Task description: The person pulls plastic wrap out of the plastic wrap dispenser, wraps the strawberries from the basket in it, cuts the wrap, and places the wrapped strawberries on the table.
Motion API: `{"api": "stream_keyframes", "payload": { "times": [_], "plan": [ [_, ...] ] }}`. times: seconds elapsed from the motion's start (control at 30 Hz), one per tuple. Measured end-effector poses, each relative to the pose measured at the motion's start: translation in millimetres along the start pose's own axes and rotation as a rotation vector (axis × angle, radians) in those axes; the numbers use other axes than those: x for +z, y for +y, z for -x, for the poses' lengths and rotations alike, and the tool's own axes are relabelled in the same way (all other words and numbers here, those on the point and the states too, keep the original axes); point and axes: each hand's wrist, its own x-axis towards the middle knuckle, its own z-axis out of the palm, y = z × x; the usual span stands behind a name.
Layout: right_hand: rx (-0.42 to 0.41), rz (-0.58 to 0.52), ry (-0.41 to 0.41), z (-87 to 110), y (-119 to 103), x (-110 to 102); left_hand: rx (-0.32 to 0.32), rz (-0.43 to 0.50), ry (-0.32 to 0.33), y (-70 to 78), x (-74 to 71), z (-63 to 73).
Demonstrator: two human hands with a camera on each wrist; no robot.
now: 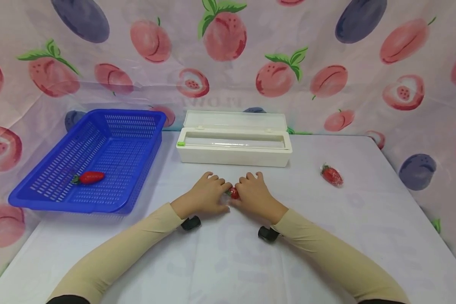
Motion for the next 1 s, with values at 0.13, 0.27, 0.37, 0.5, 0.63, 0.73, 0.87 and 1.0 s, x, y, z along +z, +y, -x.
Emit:
{"api": "stream_keyframes", "payload": {
  "times": [0.13, 0.27, 0.37, 0.5, 0.63, 0.73, 0.87, 1.0],
  "plan": [
    [-0.041, 0.005, 0.022, 2.7, 1.6, -0.4, 0.016, -0.017, 0.027, -0.7, 0.1, 0.5],
    [-0.096, -0.010, 0.030, 5.6, 3.3, -2.3, 0.005, -0.017, 0.050, 0.3, 0.7, 0.7],
    [-0.115, -0.014, 0.039, 6.5, 4.5, -3.4, -0.003, -0.024, 0.064, 1.4, 1.2, 0.8],
    [-0.109, -0.027, 0.054, 5.8, 5.7, -3.0, -0.007, -0.030, 0.074, 2.9, 0.6, 0.3],
    [-0.129, -0.016, 0.053, 4.7, 8.7, -1.8, 0.006, -0.020, 0.058, 4.7, -1.5, -0.8],
    [-0.177, -0.006, 0.047, 4.4, 11.8, -3.9, 0.013, -0.018, 0.061, 5.5, -1.8, -1.0],
    [-0.257, 0.002, 0.097, 5.0, 16.4, -7.6, 0.003, -0.011, 0.072, 5.1, -0.4, -0.5],
    [-0.291, -0.003, 0.205, 6.0, 19.4, -7.0, 0.000, 0.029, 0.057, 5.0, -1.8, -0.4]
  ]
}}
